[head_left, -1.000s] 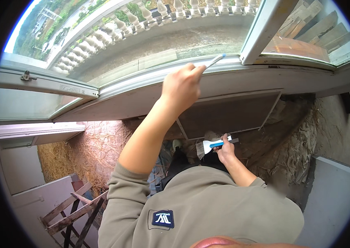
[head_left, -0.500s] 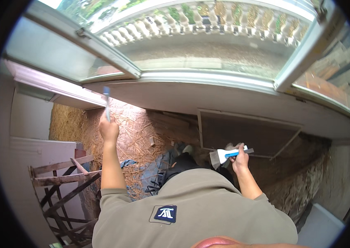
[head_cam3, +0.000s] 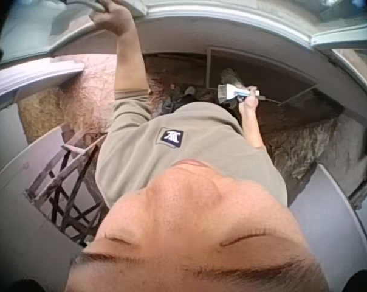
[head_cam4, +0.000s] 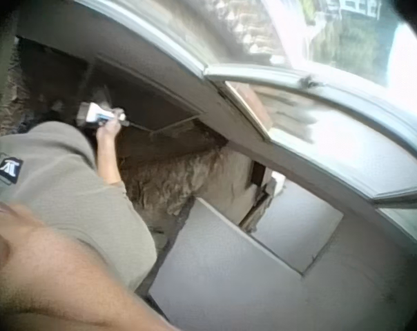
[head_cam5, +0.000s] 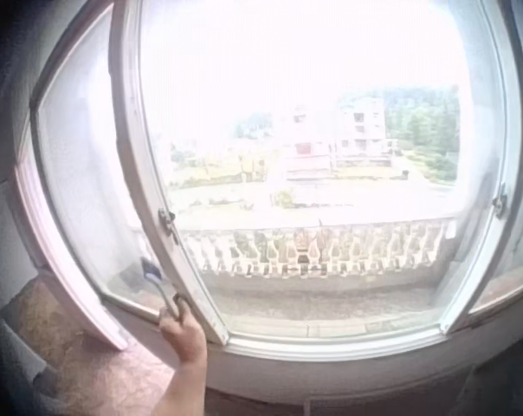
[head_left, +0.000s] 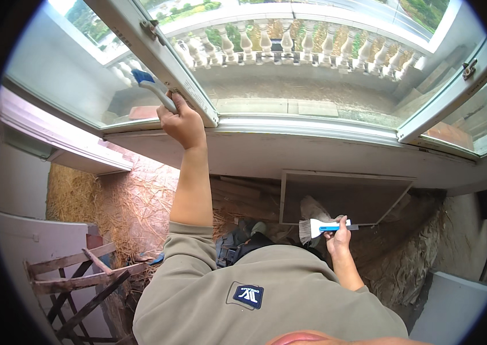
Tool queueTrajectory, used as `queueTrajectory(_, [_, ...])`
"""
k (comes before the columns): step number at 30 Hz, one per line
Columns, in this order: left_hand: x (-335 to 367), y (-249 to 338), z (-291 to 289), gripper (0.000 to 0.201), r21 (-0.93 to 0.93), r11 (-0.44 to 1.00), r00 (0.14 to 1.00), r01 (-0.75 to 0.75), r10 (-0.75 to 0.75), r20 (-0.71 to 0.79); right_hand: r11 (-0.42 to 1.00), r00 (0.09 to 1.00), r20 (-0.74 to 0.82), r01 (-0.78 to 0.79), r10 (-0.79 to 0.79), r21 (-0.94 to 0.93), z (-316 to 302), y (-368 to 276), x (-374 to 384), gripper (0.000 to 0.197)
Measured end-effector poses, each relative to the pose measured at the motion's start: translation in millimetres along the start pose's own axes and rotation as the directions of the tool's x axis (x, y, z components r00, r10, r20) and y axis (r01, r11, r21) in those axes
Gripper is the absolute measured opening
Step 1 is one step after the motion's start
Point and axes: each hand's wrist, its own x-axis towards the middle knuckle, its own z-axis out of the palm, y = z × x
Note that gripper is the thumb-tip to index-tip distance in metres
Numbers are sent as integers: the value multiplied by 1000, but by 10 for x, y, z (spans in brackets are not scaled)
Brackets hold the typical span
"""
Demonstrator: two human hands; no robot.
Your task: The person cleans the upper window frame and sills using a cloth and a small brush. They wipe along the frame edges and brush the grooves, then wipe again to remove loosened debris.
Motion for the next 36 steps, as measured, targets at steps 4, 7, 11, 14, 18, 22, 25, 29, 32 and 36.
queueTrajectory(4, [-235, 262, 158, 23, -210, 950, 972, 233, -219, 85, 999, 997, -77, 21, -19, 26, -86, 146, -66, 35])
queueTrajectory(7, [-684, 537, 273, 22, -165, 984, 974, -70, 103, 203, 999, 994, -106, 19, -16, 27, -121, 185, -76, 36])
queueTrajectory(11, [-998, 614, 269, 7, -438, 899, 904, -29, 210, 372, 997, 997, -45, 64, -61, 50, -88, 115, -62, 35])
queueTrajectory(14, [-912, 369, 162, 10, -344, 884, 888, -316, 403, 221, 995, 996, -27, 87, -86, 55, -42, 45, -79, 35])
queueTrajectory(18, [-806, -46, 74, 14, -138, 851, 802, -507, 525, 284, 996, 996, -30, 83, -82, 42, -28, 33, -112, 34])
queueTrajectory(22, [-948, -184, 102, 13, -38, 776, 673, -629, 569, 473, 998, 998, -37, 59, -58, 20, -35, 68, -114, 34])
queueTrajectory(25, [-1105, -90, 181, 11, -78, 762, 606, -643, 568, 557, 998, 998, -22, 56, -56, 6, -17, 78, -121, 34])
queueTrajectory(29, [-1183, 43, 192, 11, -137, 819, 651, -557, 533, 541, 998, 998, 9, 65, -65, -5, 52, 97, -158, 34])
queueTrajectory(32, [-985, -73, 49, 17, -302, 834, 705, -462, 552, 446, 998, 998, 19, 67, -67, -17, 141, 159, -193, 34])
queueTrajectory(36, [-405, -566, -230, 15, -154, 914, 918, -376, 390, 74, 997, 998, 12, 60, -60, -48, 287, 279, -235, 34])
